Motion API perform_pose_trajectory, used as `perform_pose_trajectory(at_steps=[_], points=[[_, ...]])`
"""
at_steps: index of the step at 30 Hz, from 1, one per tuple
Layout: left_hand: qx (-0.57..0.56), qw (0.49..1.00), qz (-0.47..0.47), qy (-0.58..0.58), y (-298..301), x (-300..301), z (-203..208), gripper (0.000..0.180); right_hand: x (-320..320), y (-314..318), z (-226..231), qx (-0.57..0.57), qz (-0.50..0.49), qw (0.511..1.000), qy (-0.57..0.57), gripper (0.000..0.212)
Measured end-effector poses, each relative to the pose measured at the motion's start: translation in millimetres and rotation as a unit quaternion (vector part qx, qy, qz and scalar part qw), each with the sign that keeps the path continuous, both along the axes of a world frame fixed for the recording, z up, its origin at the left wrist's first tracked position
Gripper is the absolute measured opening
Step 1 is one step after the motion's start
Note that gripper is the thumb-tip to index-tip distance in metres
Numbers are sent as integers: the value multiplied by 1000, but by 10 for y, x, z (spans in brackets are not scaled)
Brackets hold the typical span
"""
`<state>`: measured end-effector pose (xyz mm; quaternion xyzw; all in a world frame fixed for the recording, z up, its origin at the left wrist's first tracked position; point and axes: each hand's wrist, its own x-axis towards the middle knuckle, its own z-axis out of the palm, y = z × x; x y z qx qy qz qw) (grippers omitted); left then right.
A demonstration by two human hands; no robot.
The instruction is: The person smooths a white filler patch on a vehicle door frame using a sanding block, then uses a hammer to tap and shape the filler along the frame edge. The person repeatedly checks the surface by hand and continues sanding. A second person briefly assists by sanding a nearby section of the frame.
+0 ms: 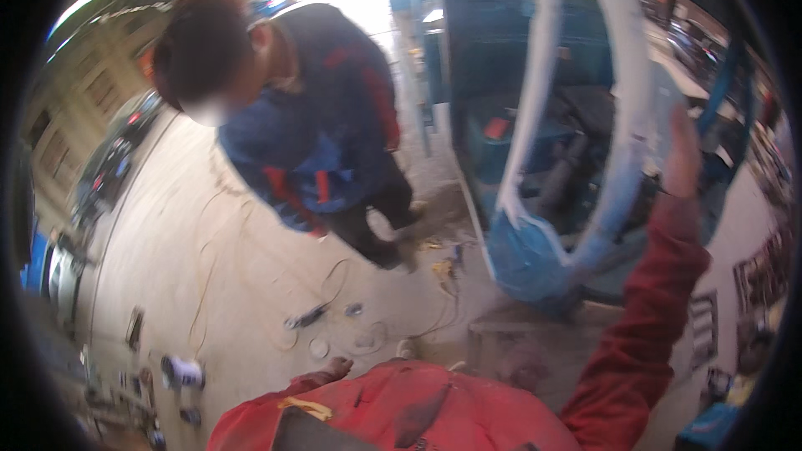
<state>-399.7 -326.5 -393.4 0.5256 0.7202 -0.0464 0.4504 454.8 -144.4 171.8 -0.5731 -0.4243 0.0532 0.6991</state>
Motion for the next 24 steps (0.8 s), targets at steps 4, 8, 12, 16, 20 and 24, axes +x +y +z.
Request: perform_pose_trajectory(at_steps=[4, 8, 12, 16, 20, 24], points=[[18, 997, 56, -57, 143, 17, -122, 52, -784, -324, -152, 87, 57, 980, 167, 64], [16, 1000, -23, 5, 159, 81, -291, 50, -914, -312, 52, 82, 141, 984, 68, 60], [-2, 1000, -15, -15, 241, 129, -391, 52, -821, -48, 509, 40, 83, 994, -59, 56], [-27, 999, -15, -36, 393, 213, -486, 52, -1020, -206, 354, 56, 146, 987, -43, 56], [21, 998, -49, -39, 451, 323, -561, 52, -1007, -353, 157, 79, 195, 978, -20, 55], [20, 993, -108, 33, 459, 330, -529, 52, -691, -60, 440, 88, 137, 986, 43, 56]])
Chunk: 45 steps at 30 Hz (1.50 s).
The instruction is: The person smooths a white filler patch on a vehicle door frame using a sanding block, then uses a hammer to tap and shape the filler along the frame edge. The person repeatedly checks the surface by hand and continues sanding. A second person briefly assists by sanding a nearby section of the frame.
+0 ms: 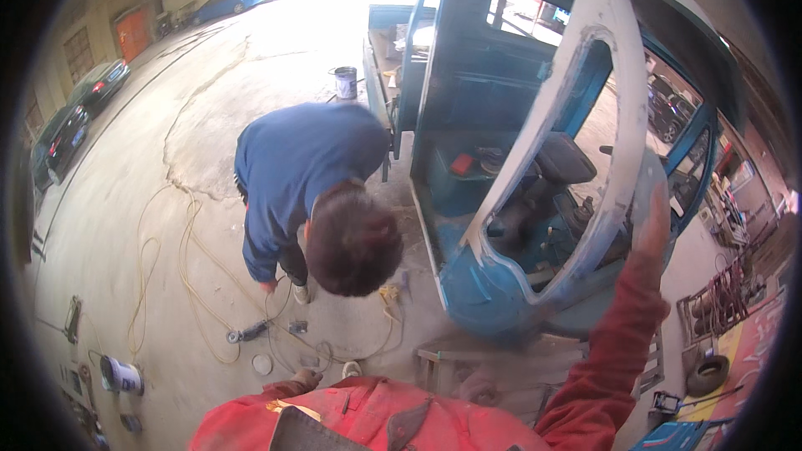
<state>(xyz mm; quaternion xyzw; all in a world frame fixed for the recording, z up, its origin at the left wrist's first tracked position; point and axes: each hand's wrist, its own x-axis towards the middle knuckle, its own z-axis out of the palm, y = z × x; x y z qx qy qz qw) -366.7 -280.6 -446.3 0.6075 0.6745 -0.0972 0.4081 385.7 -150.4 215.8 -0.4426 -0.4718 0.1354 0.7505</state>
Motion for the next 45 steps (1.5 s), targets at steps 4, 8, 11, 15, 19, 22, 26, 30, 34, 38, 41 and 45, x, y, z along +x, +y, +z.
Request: perform_pose_trajectory(at_steps=[4, 8, 11, 15, 19, 22, 26, 30, 34, 38, 41, 45], points=[[-102, 992, 64, -40, 24, -91, 79, 54, -64, -9, -56, 24, 75, 997, 29, 57], [-91, 985, 126, -77, 41, -175, 117, 53, -372, -326, -363, -19, -67, 991, 111, 56], [-80, 983, 138, -89, 73, -213, 116, 53, -329, -252, -217, 2, 0, 1000, 25, 56], [-77, 985, 127, -91, 190, -224, 100, 53, -155, -37, -4, -10, -27, 999, 26, 56], [-77, 985, 121, -96, 236, -238, 90, 52, -341, -260, -298, -27, -60, 998, -12, 55], [-73, 985, 121, -102, 216, -236, 82, 52, -468, -328, -297, -37, -61, 997, -2, 56], [-70, 985, 118, -102, 206, -214, 86, 52, -435, -69, 96, -35, -70, 996, 40, 58], [-72, 986, 113, -101, 230, -190, 89, 52, -549, -109, 48, -39, -78, 996, 29, 59], [-69, 986, 111, -105, 266, -173, 87, 51, -697, -344, -186, -44, -71, 996, -10, 59], [-70, 987, 103, -102, 309, -154, 102, 51, -465, -113, 101, -24, -93, 995, -4, 59], [-71, 988, 91, -99, 362, -131, 112, 51, -268, 35, 179, -44, -80, 995, 50, 60], [-76, 989, 75, -98, 471, -94, 115, 51, -307, -213, -291, -79, -225, 962, -134, 57]])
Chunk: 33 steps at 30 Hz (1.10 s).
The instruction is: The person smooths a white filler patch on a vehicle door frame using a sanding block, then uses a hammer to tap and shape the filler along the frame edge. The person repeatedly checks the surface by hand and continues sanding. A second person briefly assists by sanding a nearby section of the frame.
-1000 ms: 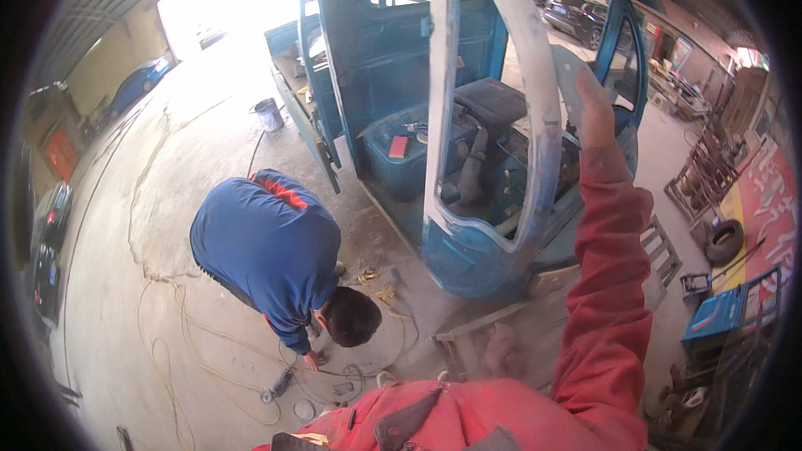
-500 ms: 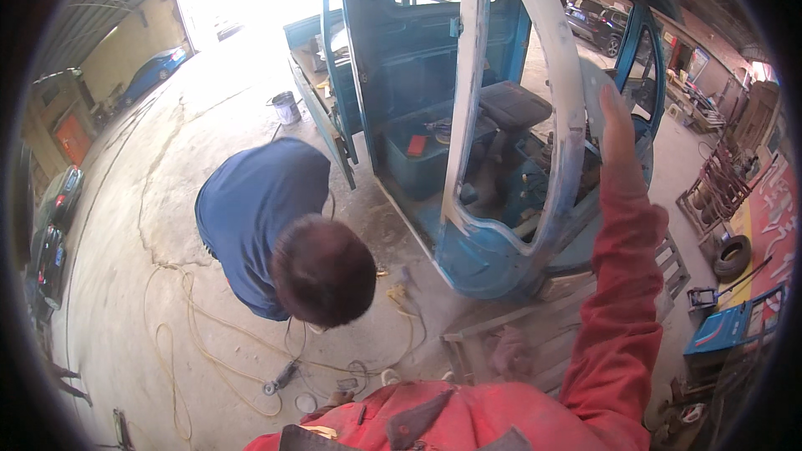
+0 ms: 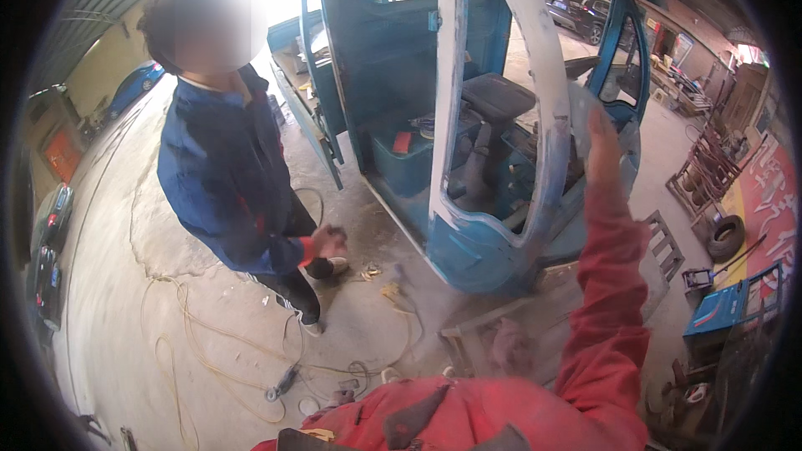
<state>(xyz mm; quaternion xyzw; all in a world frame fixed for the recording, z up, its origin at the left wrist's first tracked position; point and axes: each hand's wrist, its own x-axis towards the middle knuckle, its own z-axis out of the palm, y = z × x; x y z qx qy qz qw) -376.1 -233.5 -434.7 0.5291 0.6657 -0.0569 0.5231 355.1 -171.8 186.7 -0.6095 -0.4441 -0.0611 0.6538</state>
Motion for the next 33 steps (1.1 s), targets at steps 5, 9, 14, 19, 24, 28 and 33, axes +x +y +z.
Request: perform_pose_trajectory(at_steps=[5, 9, 14, 19, 24, 28, 33], points=[[-1, 1000, -28, 2, 194, 115, 0, 50, 31, -10, 104, 49, 167, 980, 91, 59], [-3, 999, -41, 4, 305, 192, -6, 50, 11, 154, 404, 53, 158, 980, 112, 58], [-2, 999, -46, -3, 396, 227, -106, 50, -372, -228, 34, 24, 105, 991, 85, 58], [-5, 998, -55, -3, 469, 226, -225, 49, -262, 3, 381, 38, 107, 989, 95, 60], [-13, 998, -53, -5, 431, 129, -291, 49, -230, 65, 354, 22, 125, 986, 106, 59], [-17, 999, -46, -14, 322, -20, -350, 49, -398, -256, -25, 11, 68, 994, 83, 59], [-28, 998, -45, -16, 219, -236, -455, 48, -154, 0, 375, 13, 41, 996, 73, 63]])
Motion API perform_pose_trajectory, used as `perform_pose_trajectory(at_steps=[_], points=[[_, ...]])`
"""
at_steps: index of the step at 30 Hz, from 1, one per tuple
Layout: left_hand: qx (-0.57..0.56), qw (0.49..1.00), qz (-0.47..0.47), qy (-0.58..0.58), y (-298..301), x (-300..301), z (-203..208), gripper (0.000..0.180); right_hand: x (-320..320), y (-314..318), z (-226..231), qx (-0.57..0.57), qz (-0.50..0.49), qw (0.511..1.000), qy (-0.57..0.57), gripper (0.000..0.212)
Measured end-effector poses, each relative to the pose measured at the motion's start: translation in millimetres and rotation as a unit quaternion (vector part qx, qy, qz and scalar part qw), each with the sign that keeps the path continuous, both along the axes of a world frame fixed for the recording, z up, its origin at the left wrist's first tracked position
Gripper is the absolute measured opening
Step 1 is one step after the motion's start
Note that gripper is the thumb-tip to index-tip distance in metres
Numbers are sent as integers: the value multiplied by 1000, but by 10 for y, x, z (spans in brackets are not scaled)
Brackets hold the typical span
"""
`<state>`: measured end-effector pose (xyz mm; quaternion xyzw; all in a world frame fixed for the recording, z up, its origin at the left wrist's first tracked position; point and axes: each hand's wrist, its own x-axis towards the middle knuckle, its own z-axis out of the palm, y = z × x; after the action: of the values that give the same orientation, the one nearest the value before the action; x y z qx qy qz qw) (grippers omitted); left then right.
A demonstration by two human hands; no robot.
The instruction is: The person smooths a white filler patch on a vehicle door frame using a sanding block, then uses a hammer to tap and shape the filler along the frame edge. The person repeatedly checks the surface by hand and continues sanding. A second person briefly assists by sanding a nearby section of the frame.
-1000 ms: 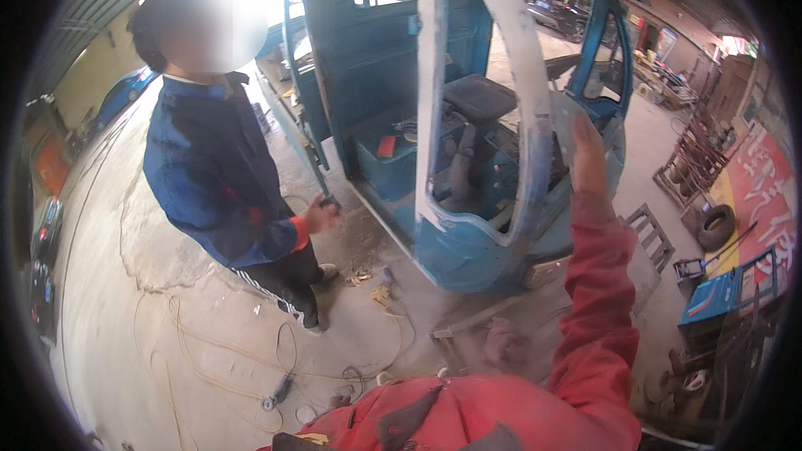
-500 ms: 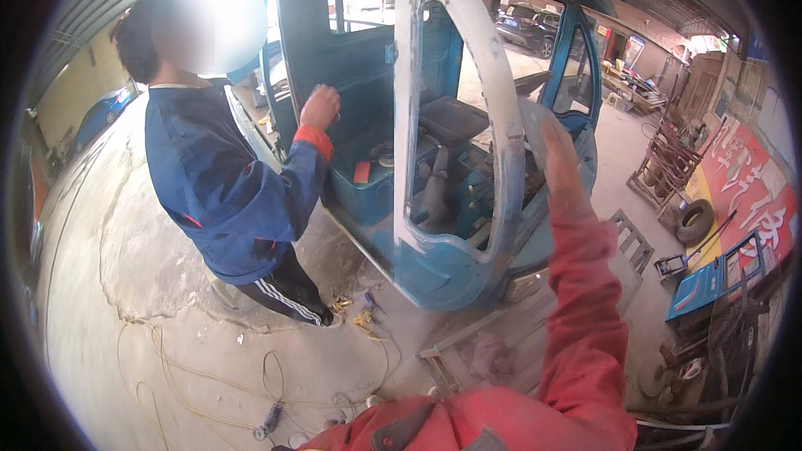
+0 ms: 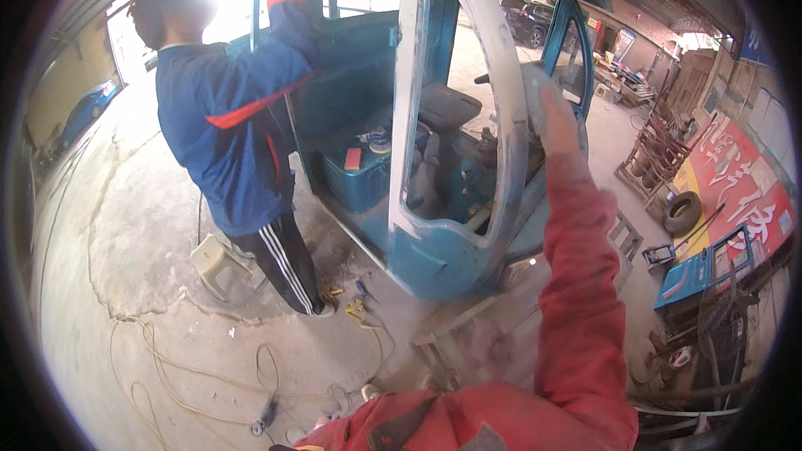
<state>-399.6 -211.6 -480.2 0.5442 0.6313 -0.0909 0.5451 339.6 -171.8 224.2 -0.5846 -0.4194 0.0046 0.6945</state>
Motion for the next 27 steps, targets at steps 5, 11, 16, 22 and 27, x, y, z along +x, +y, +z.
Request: perform_pose_trajectory(at_steps=[5, 11, 16, 22, 27], points=[[-15, 1000, 4, -12, -92, -189, -108, 48, -61, -111, -176, -8, 4, 1000, 13, 60], [5, 999, -23, -30, -144, -343, -126, 42, -181, -356, -284, -66, -112, 991, -35, 63], [7, 999, 21, -49, -84, -464, -178, 39, 175, -246, -126, -39, -61, 997, -25, 66], [-5, 998, 24, -53, -1, -562, -258, 43, 42, -1318, -1408, -265, -226, 932, -100, 61], [49, 995, -85, -23, 253, -461, -10, 47, -861, -1816, -2434, -384, -301, 866, -109, 67]])
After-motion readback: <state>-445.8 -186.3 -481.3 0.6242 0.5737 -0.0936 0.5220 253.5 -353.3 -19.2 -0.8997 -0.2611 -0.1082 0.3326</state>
